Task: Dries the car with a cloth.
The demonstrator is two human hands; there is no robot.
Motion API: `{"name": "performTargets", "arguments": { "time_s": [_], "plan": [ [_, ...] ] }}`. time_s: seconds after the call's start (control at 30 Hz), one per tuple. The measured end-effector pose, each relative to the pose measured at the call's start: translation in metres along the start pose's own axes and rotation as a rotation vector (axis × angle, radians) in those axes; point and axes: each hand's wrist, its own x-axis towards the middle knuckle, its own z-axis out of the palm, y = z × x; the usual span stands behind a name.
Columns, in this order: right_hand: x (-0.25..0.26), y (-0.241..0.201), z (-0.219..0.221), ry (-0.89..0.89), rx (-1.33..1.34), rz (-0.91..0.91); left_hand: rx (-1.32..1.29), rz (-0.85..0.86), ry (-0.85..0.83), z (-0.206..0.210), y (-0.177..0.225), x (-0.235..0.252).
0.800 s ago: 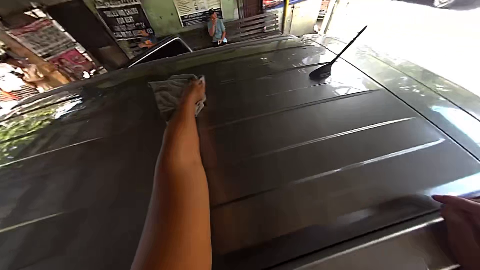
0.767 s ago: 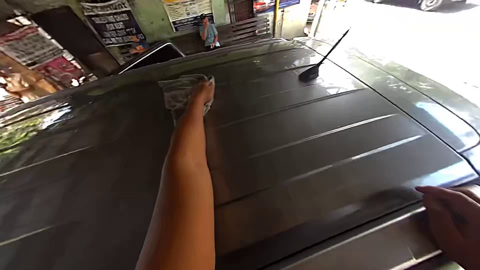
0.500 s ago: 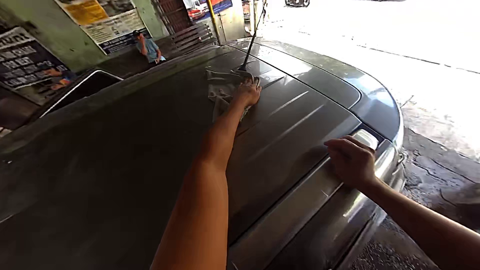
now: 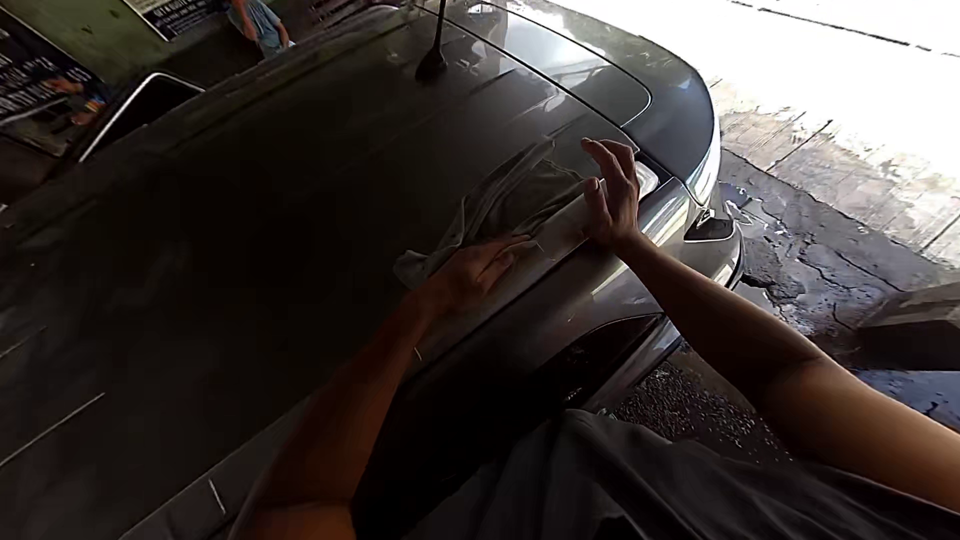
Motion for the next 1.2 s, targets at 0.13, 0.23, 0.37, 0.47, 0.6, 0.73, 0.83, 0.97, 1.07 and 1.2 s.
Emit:
{"name": "performTargets", "arguments": {
  "time_s": [0.13, 0.23, 0.37, 0.47, 0.6, 0.73, 0.83, 0.97, 1.07, 1.2],
  "plan": [
    [0.0, -0.003, 0.001, -0.117, -0.074, 0.027, 0.097, -0.366, 0.344, 0.012, -0.011, -0.164],
    [0.001, -0.037, 0.012, -0.145, -0.036, 0.096, 0.048, -0.566, 0.635, 0.03, 0.005, -0.236],
    [-0.046, -0.197, 0.046, -0.379, 0.514, -0.206, -0.639, -0.385, 0.93, 0.063, 0.057, -0.197],
    [-0.1, -0.269, 0.091, -0.623, 0.557, -0.326, -1.245, -0.143, 1.054, 0.082, 0.074, -0.176],
    [-0.117, -0.233, 0.097, -0.687, 0.299, -0.388, -0.839, -0.461, 1.307, 0.08, 0.05, -0.228],
    [-0.103, -0.157, 0.045, -0.581, 0.129, -0.342, -0.171, -0.712, 1.41, 0.092, 0.039, -0.249],
    [-0.078, -0.053, -0.002, -0.482, -0.126, -0.201, 0.359, -0.802, 1.16, 0.096, 0.015, -0.264],
    [-0.064, 0.07, -0.073, -0.31, -0.407, 0.245, 0.625, -0.779, 1.123, 0.107, -0.032, -0.28],
    [-0.068, 0.038, -0.071, -0.193, -0.456, 0.475, 0.629, -0.827, 1.111, 0.107, -0.03, -0.271],
    [-0.13, -0.124, -0.003, -0.246, -0.29, 0.243, 0.653, -0.815, 1.145, 0.109, -0.039, -0.276]
  ]
}}
